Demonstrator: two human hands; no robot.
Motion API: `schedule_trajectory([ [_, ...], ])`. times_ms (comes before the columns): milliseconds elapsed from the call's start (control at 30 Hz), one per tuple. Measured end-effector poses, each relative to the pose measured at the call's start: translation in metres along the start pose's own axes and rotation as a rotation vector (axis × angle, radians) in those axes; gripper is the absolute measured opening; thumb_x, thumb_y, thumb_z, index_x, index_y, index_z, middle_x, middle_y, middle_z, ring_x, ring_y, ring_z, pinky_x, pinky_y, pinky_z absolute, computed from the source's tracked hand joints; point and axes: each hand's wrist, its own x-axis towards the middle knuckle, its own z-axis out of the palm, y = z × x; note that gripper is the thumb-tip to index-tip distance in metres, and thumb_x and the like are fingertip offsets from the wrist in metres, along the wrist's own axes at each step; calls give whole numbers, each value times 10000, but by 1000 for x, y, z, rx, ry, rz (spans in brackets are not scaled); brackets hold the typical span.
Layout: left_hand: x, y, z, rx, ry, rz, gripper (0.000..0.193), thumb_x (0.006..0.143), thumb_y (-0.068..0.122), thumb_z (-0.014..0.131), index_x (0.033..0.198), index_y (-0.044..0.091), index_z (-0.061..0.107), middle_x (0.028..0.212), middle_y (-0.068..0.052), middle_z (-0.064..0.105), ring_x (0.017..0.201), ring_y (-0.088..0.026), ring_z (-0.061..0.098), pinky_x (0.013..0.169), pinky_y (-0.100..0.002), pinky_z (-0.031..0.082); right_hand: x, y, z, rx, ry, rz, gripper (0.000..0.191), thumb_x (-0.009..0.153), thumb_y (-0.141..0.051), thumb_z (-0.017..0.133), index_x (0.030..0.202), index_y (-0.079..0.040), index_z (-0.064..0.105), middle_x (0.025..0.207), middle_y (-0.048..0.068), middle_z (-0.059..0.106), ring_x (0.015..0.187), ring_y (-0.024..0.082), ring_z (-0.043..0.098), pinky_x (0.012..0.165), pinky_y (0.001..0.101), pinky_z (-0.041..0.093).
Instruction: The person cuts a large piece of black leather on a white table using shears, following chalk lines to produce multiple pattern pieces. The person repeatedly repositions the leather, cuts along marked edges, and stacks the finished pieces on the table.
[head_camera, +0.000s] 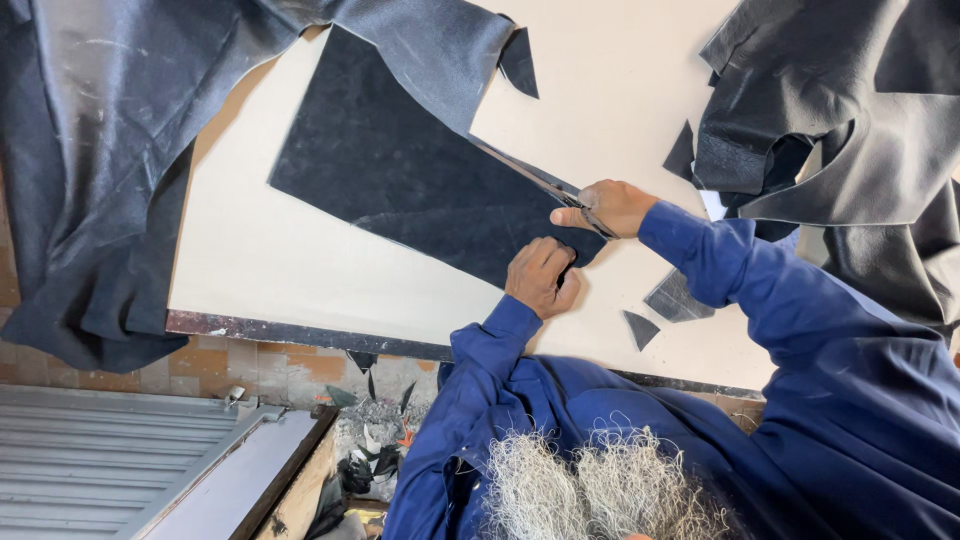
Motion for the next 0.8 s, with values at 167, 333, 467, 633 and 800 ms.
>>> schedule_trajectory([
  [167, -2, -3, -2, -17, -6, -17, 192, 745, 112, 667, 929, 61, 650, 894, -85, 582, 835, -290, 606, 736, -406, 498, -4, -1, -1, -65, -29, 36, 756, 775, -770, 646, 699, -19, 683, 550, 132, 622, 539, 258, 655, 544, 394, 523],
  [333, -1, -3, -2, -24, 11, -7, 190, 742, 105, 668, 924, 59, 641, 888, -86, 572, 831, -292, 604, 737, -407, 504, -4, -2, 0, -71, -22, 72, 746, 759, -765, 668, 669, -25, 677, 531, 120, 624, 514, 249, 657, 535, 378, 535],
  [467, 1, 1, -5, -14, 15, -8, 188, 735, 92, 668, 916, 53, 635, 865, -99, 550, 818, -305, 594, 719, -415, 494, -6, 3, -1, -159, -28, 92, 769, 723, -791, 670, 649, -26, 694, 516, 98, 626, 518, 234, 661, 551, 388, 546],
  [633, 2, 3, -12, -42, 31, 0, 184, 731, 79, 661, 911, 50, 637, 866, -106, 547, 810, -306, 587, 715, -415, 493, -10, 5, -5, -242, -1, -74, 796, 808, -835, 578, 694, -56, 699, 600, 122, 643, 615, 263, 678, 629, 409, 552],
  [800, 3, 4, -10, -53, 31, 38, 184, 716, 82, 656, 897, 56, 641, 874, -91, 570, 825, -307, 592, 719, -414, 491, 10, -18, 1, -135, -51, 32, 931, 782, -867, 510, 732, 40, 714, 698, 219, 687, 726, 346, 711, 702, 440, 561],
])
